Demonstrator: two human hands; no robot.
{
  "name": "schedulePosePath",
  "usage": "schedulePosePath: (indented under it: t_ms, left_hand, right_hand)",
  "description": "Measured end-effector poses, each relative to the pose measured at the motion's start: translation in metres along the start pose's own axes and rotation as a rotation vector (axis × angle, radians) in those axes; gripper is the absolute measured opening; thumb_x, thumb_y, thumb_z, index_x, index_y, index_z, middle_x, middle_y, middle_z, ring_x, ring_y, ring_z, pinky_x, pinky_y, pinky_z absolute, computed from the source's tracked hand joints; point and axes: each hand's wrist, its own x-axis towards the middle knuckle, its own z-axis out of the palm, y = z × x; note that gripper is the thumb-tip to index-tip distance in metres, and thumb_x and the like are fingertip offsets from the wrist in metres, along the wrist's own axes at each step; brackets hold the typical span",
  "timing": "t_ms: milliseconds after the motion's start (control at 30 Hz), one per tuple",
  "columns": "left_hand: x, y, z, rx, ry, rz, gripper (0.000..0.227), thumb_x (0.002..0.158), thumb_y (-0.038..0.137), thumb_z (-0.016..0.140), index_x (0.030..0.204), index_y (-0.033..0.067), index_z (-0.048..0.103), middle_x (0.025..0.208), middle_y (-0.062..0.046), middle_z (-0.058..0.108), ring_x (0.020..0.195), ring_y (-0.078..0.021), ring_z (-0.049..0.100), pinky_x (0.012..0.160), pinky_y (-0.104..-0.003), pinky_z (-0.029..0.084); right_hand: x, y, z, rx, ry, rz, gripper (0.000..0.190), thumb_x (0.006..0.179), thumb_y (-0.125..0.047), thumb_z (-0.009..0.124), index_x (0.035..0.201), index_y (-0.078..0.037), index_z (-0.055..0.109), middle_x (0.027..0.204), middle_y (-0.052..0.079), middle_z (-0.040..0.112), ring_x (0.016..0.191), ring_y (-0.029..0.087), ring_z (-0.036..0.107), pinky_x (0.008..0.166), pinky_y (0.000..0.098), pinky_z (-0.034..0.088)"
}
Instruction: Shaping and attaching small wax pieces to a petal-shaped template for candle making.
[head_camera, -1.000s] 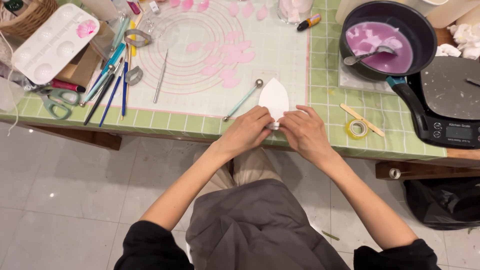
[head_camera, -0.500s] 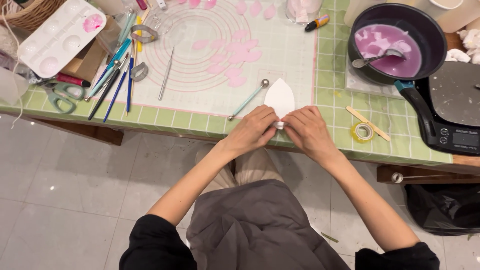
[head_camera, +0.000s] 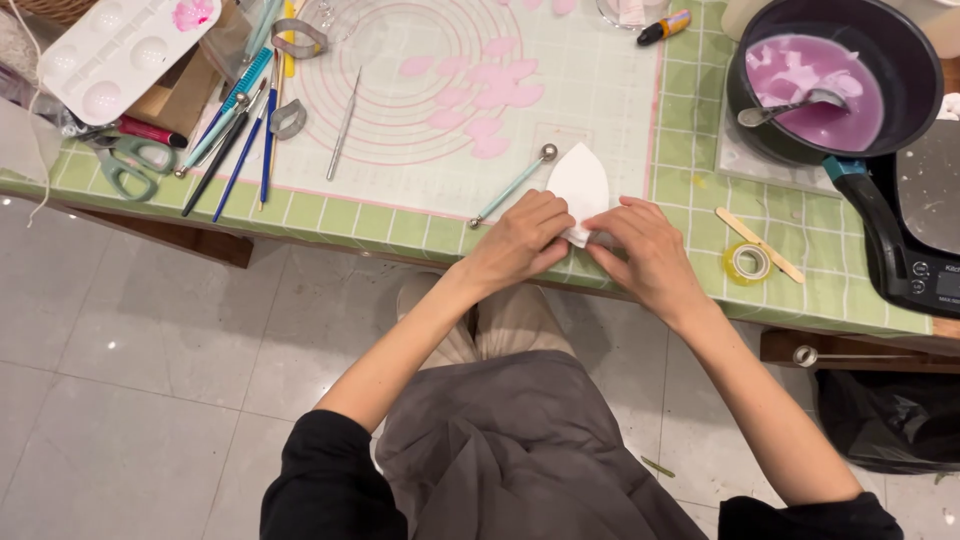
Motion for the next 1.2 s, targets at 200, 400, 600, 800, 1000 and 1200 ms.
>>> schedulePosePath:
  t_ms: [200,400,600,800,1000,1200]
  left_hand:
    - [-0.001,-0.007,0.004,-0.058,0.022,-0.038,0.021,0.083,0.003,0.073,0.102,-0.0001,0.064,0.099,-0.008,0.061,0.097,-0.0264,0.061,0.089,-0.040,0.050]
    - [0.004,0.004,-0.010,-0.072,-0.030,-0.133,0.028,0.082,0.003,0.074,0.107,0.0000,0.063,0.108,-0.010,0.060,0.105,-0.0291,0.059,0.091,-0.040,0.050]
    - [0.001,0.002,-0.001,0.090,-0.018,-0.120,0.029,0.080,0.001,0.075,0.107,-0.0010,0.063,0.109,-0.012,0.059,0.106,-0.0297,0.059,0.093,-0.040,0.051]
    - [0.002,-0.015,0.006,0.028,0.051,0.023,0.029,0.076,0.002,0.075,0.102,-0.0023,0.063,0.107,-0.012,0.060,0.106,-0.0306,0.059,0.093,-0.040,0.050]
    - [-0.001,-0.019,0.010,-0.029,0.016,-0.073,0.028,0.078,0.000,0.075,0.104,-0.0015,0.064,0.107,-0.011,0.060,0.107,-0.0288,0.060,0.095,-0.038,0.052]
    - [0.009,0.002,-0.010,0.052,0.028,-0.144,0.038,0.072,0.000,0.076,0.109,-0.0040,0.066,0.110,-0.013,0.059,0.106,-0.0301,0.058,0.091,-0.039,0.050]
  right_hand:
    - [0.006,0.007,-0.002,-0.152,-0.018,-0.056,0.029,0.077,-0.009,0.082,0.104,-0.006,0.072,0.104,0.009,0.071,0.108,0.032,0.065,0.097,0.0450,0.052]
    - [0.007,0.014,-0.001,-0.184,-0.016,-0.145,0.026,0.081,-0.007,0.081,0.105,-0.005,0.073,0.104,0.009,0.072,0.106,0.030,0.065,0.096,0.0429,0.052]
    - [0.007,0.019,0.001,-0.143,-0.013,-0.116,0.026,0.081,-0.007,0.082,0.105,-0.005,0.073,0.103,0.009,0.072,0.106,0.030,0.066,0.096,0.0431,0.052]
    - [0.005,0.019,0.003,-0.109,0.007,-0.083,0.031,0.079,-0.007,0.082,0.108,-0.005,0.072,0.105,0.009,0.071,0.108,0.030,0.066,0.104,0.0458,0.052]
    - [0.010,0.020,0.006,-0.168,-0.020,-0.115,0.033,0.075,-0.004,0.082,0.106,-0.004,0.072,0.103,0.011,0.070,0.108,0.034,0.063,0.098,0.0446,0.051]
    - [0.014,0.023,0.001,-0.143,-0.065,-0.090,0.031,0.076,-0.003,0.081,0.106,-0.005,0.073,0.101,0.010,0.069,0.106,0.032,0.063,0.097,0.0441,0.051]
